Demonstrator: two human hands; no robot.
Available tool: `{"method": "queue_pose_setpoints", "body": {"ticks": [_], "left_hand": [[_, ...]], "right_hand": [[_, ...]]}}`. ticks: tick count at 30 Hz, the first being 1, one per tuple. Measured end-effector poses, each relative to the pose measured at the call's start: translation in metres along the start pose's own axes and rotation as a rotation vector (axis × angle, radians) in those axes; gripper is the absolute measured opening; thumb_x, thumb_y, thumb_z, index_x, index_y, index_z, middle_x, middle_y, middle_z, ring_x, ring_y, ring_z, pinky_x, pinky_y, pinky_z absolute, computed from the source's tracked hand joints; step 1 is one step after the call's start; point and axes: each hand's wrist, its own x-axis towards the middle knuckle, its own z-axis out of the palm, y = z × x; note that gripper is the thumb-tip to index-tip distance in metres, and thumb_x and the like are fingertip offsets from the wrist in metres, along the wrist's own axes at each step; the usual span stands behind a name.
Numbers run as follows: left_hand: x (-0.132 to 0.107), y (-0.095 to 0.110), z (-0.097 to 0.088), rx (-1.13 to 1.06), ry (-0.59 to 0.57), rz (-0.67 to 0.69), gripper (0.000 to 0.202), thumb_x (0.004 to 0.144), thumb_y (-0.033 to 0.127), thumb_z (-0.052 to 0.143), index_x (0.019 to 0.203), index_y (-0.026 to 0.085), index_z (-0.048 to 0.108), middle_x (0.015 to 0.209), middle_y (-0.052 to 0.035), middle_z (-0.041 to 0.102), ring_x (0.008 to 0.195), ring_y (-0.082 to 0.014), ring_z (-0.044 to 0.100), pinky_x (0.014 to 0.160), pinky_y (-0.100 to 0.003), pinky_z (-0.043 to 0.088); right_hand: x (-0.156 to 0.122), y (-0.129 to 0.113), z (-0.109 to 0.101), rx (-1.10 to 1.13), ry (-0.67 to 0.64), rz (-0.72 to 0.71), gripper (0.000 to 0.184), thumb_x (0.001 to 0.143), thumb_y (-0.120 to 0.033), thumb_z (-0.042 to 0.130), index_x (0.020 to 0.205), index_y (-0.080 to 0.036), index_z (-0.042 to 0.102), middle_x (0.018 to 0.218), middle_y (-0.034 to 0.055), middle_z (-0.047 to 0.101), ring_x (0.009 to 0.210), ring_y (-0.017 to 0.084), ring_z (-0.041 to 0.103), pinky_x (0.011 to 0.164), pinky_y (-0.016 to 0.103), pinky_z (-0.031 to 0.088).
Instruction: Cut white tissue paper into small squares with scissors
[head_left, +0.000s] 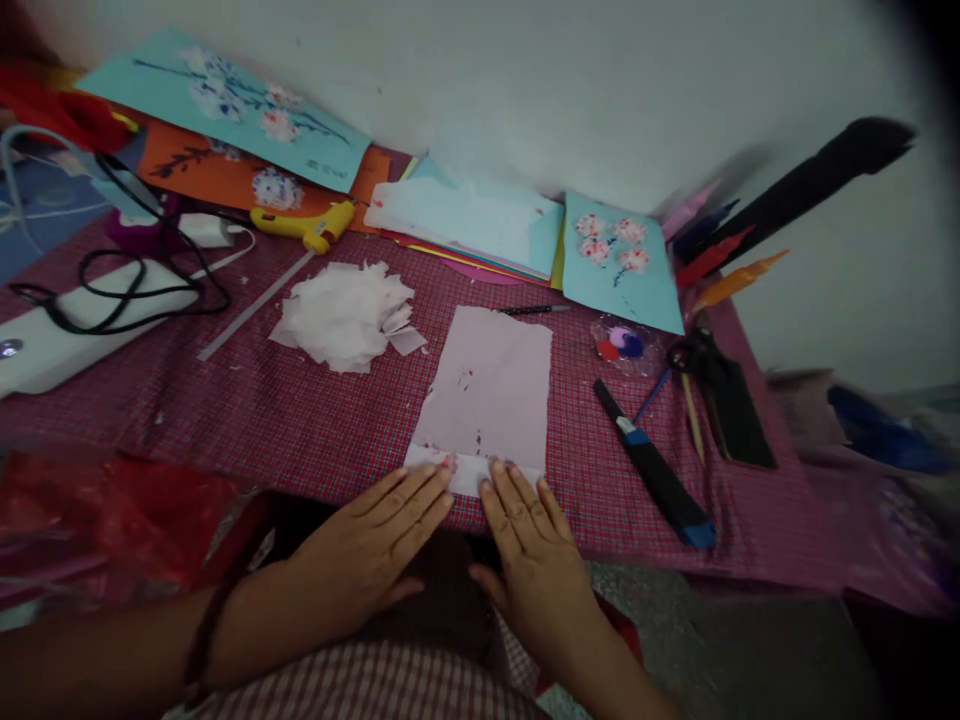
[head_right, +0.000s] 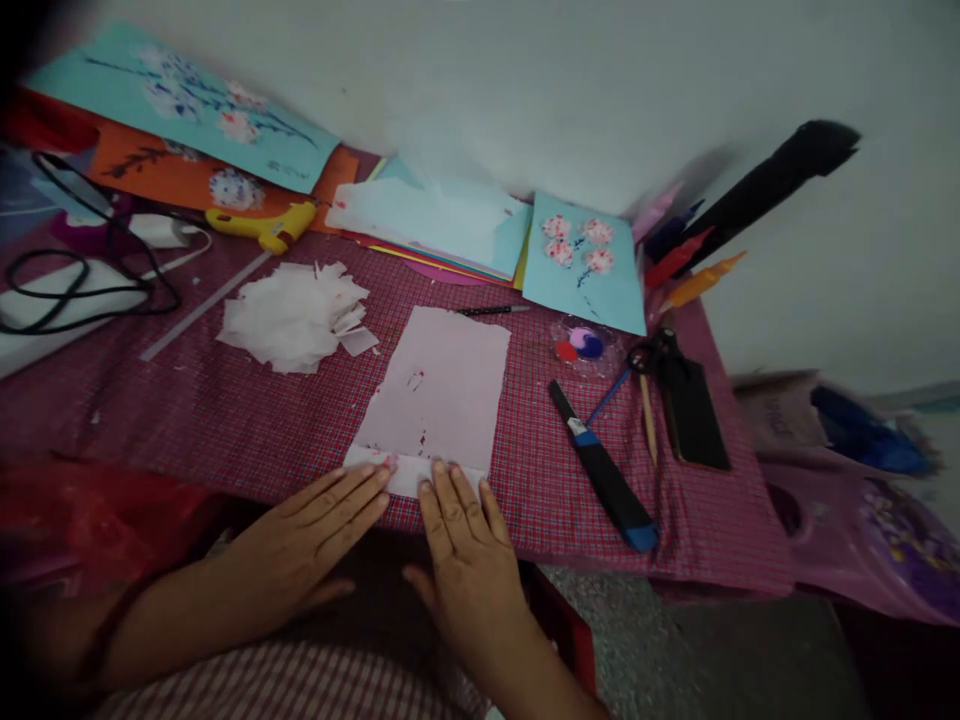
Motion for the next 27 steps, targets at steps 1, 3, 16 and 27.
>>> {"method": "queue_pose_setpoints", "body": {"ticks": [1, 3, 16, 27], "left_hand": [[0.002, -0.001, -0.007, -0.017, 0.016, 0.005, 0.065, 0.088, 0.049, 0.057, 0.139, 0.011, 0.045, 0.149, -0.0161, 0.043, 0.138, -0.0297, 0.038, 0.112, -0.042, 0.03], [0.012, -0.007, -0.026, -0.076, 0.051, 0.018, 0.052, 0.09, 0.043, 0.054, 0.135, 0.016, 0.05, 0.143, -0.0134, 0.051, 0.132, -0.0285, 0.045, 0.108, -0.043, 0.036], [0.147, -0.017, -0.026, -0.247, -0.192, 0.134, 0.011, 0.081, 0.019, 0.056, 0.09, 0.015, 0.061, 0.094, -0.0081, 0.067, 0.085, -0.0217, 0.062, 0.075, -0.033, 0.047], [0.156, -0.028, -0.017, -0.533, -0.406, -0.022, 0.008, 0.072, 0.018, 0.051, 0.068, 0.017, 0.057, 0.07, 0.0, 0.06, 0.061, -0.0121, 0.049, 0.056, -0.026, 0.032]], "right_hand": [[-0.002, 0.003, -0.006, 0.038, 0.01, -0.005, 0.062, 0.087, -0.024, 0.058, 0.145, -0.016, 0.037, 0.152, 0.0139, 0.041, 0.141, 0.031, 0.036, 0.11, 0.055, 0.037], [-0.008, 0.018, -0.02, 0.119, 0.102, 0.039, 0.056, 0.09, -0.021, 0.053, 0.144, -0.02, 0.038, 0.148, 0.0114, 0.048, 0.138, 0.027, 0.041, 0.11, 0.052, 0.039], [-0.041, 0.134, -0.041, -0.144, 0.256, 0.535, 0.04, 0.09, -0.024, 0.05, 0.127, -0.012, 0.055, 0.115, 0.019, 0.065, 0.106, 0.034, 0.061, 0.091, 0.052, 0.051], [-0.083, 0.097, -0.057, 1.156, 0.267, 0.752, 0.041, 0.092, -0.043, 0.053, 0.128, -0.024, 0.051, 0.102, 0.0091, 0.069, 0.072, 0.018, 0.067, 0.058, 0.029, 0.056]]}}
